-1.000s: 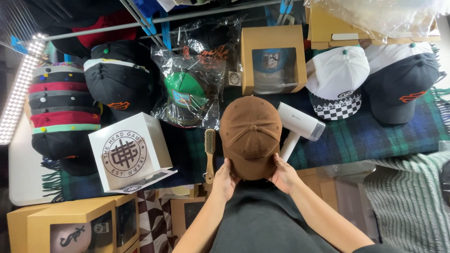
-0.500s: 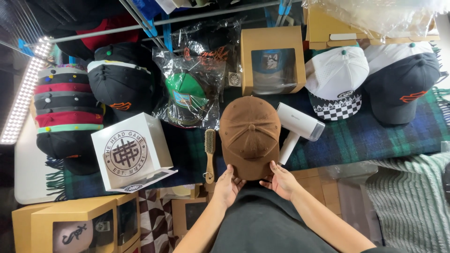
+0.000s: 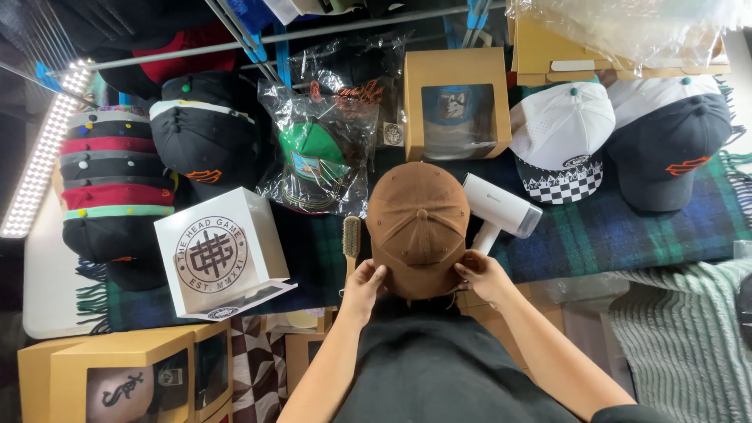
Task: The person cleans a brown baseball cap using a brush and a hairdryer. They brush the cap's surface and then use the hairdryer to blow air onto it, repeating these actions while adjusting the cap's position.
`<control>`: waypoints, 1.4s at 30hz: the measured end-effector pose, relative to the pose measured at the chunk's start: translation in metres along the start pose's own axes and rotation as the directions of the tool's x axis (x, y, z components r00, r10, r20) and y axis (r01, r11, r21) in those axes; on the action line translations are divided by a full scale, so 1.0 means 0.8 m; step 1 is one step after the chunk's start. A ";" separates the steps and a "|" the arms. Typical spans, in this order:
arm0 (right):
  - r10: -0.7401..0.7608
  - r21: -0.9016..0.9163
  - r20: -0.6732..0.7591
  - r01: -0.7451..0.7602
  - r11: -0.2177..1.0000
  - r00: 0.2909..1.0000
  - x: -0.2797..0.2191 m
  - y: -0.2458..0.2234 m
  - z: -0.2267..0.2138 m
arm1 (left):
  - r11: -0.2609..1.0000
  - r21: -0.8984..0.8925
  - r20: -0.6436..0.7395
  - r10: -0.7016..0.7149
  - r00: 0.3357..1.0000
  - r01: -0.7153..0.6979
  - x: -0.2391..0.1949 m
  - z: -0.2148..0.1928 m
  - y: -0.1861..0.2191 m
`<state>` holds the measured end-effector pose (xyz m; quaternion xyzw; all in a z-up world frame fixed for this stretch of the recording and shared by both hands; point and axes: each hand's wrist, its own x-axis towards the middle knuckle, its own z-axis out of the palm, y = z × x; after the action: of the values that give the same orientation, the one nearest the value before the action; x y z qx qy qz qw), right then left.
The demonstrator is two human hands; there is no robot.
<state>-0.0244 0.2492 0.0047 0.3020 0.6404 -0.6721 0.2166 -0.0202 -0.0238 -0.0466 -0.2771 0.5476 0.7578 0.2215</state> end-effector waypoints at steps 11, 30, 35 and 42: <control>-0.588 -0.338 -0.191 0.510 0.791 0.786 -0.026 -0.135 0.011 | 0.643 0.316 0.018 0.731 0.682 -0.698 -0.031 0.056 0.157; -0.567 -0.073 0.051 0.569 0.819 0.822 0.029 -0.172 0.071 | 0.790 0.458 0.346 0.264 0.900 -0.408 0.038 0.111 0.249; -0.566 0.008 0.073 0.567 0.823 0.821 0.041 -0.169 0.064 | 0.796 0.505 0.349 0.166 0.922 -0.334 0.011 0.111 0.275; -0.608 0.001 0.070 0.609 0.793 0.791 0.019 -0.175 0.072 | 0.790 0.193 0.281 0.524 0.804 -0.582 0.031 0.093 0.204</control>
<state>-0.1377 0.2053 0.0960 0.0551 0.7030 -0.7089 0.0137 -0.1560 -0.0013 0.0708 0.0119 0.6757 0.7325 0.0817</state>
